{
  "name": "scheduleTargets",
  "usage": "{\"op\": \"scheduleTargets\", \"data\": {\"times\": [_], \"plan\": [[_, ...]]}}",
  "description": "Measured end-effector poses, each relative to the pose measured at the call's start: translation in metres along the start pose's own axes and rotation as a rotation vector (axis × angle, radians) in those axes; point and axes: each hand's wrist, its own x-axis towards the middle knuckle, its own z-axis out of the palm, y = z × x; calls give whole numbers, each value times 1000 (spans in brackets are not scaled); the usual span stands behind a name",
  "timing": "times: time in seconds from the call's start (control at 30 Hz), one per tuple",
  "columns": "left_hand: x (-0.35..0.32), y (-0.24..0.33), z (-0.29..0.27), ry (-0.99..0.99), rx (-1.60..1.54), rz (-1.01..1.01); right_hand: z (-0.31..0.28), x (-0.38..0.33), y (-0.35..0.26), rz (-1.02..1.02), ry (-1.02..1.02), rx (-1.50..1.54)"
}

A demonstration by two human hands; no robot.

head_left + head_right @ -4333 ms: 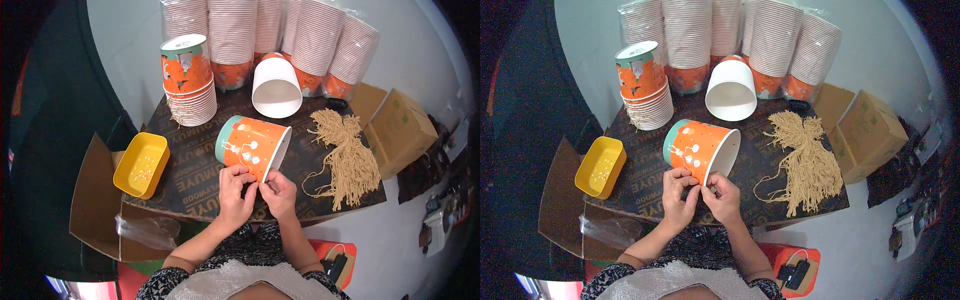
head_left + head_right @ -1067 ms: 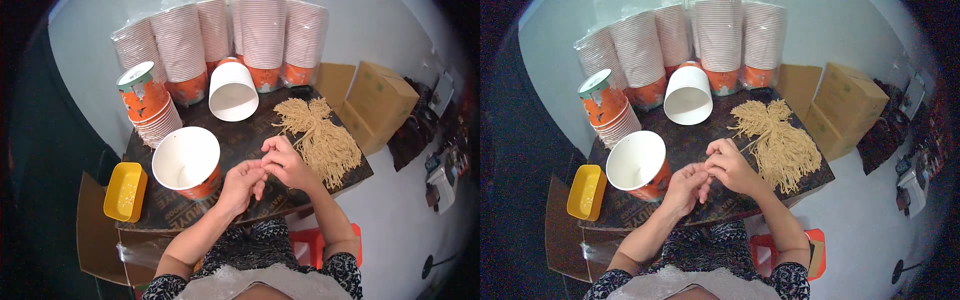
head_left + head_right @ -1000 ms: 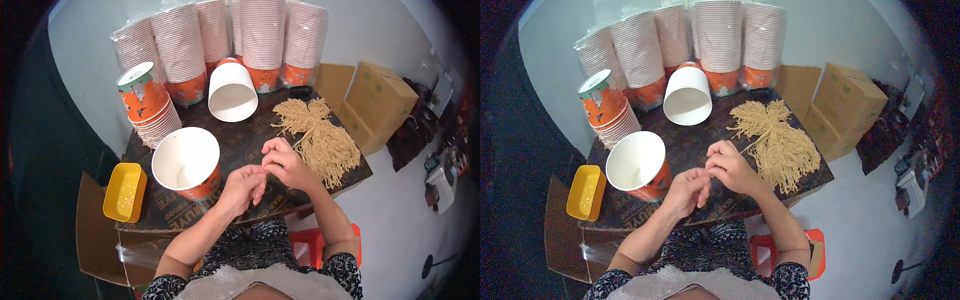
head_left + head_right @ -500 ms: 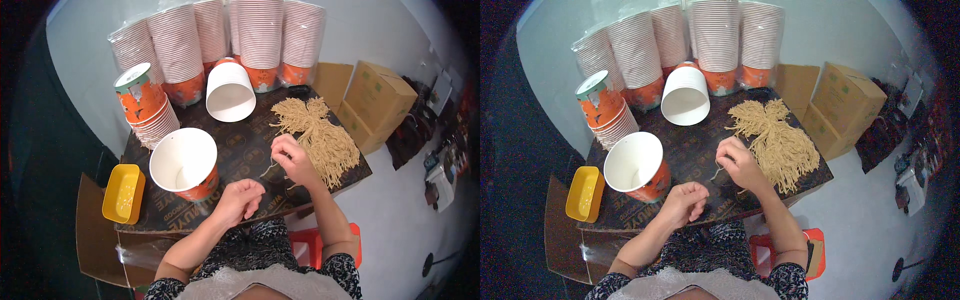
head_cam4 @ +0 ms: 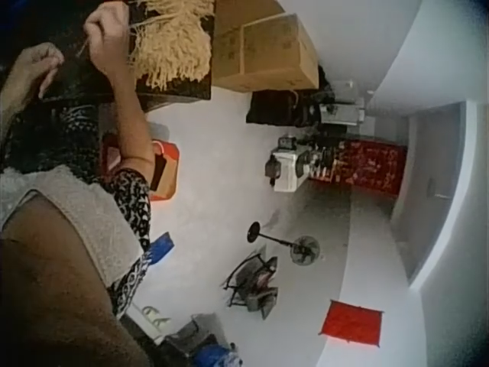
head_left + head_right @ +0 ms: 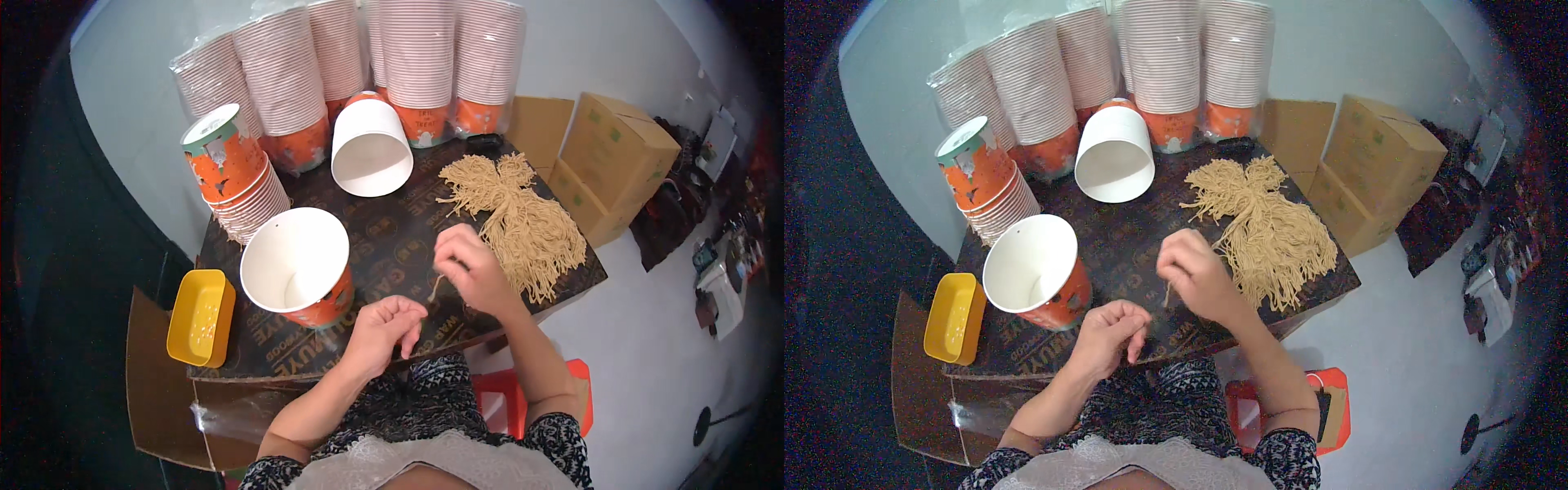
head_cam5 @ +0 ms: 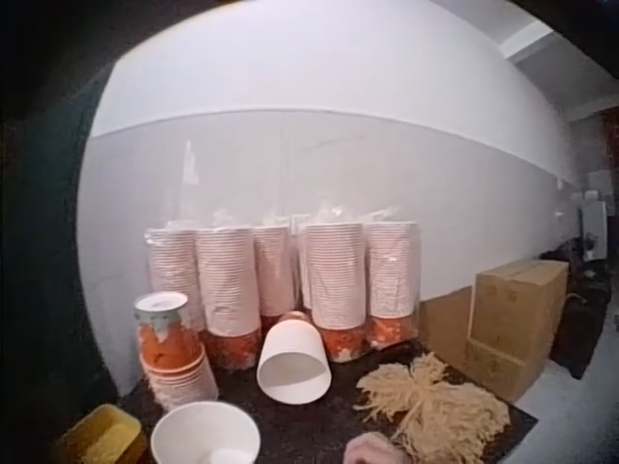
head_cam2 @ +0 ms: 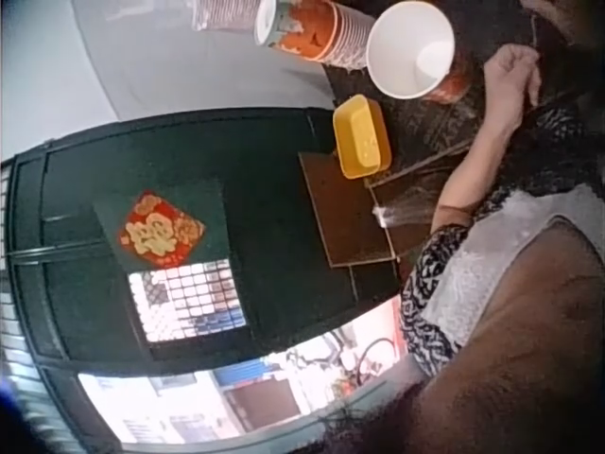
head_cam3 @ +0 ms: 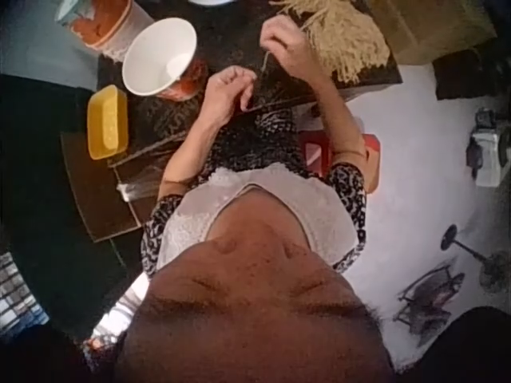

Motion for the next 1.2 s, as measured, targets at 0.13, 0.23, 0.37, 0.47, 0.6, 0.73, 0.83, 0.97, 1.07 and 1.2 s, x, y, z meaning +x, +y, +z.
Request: {"op": "scheduleTargets", "data": {"times": [0.13,0.23,0.37,0.47,0.6,0.73,0.83,0.97,1.07,1.2], "plan": [[-8,1,-6,6,50,50,-7,-7,4,73,-39,-10],[0,6,2,69,79,136,-6,-3,-3,-45,-125,-56],[9,8,13,26,-51,208,0,2,-14,-168,-165,-59],[11,0,3,-52,-131,113,5,5,-18,-193,-159,-15],[0,-3,-6,-94,-129,-8,-2,5,-15,-107,-95,17],[-4,-2,-8,-56,-50,77,-3,3,-16,-88,-113,43],[0,2,-2,11,-42,218,0,8,-23,-131,-145,49],[-1,5,1,57,-32,220,5,25,-33,-216,-173,100],[-4,7,0,68,-5,177,4,42,-44,-209,-248,169],[-14,14,15,163,73,191,-6,61,-55,-256,-275,261]]}}
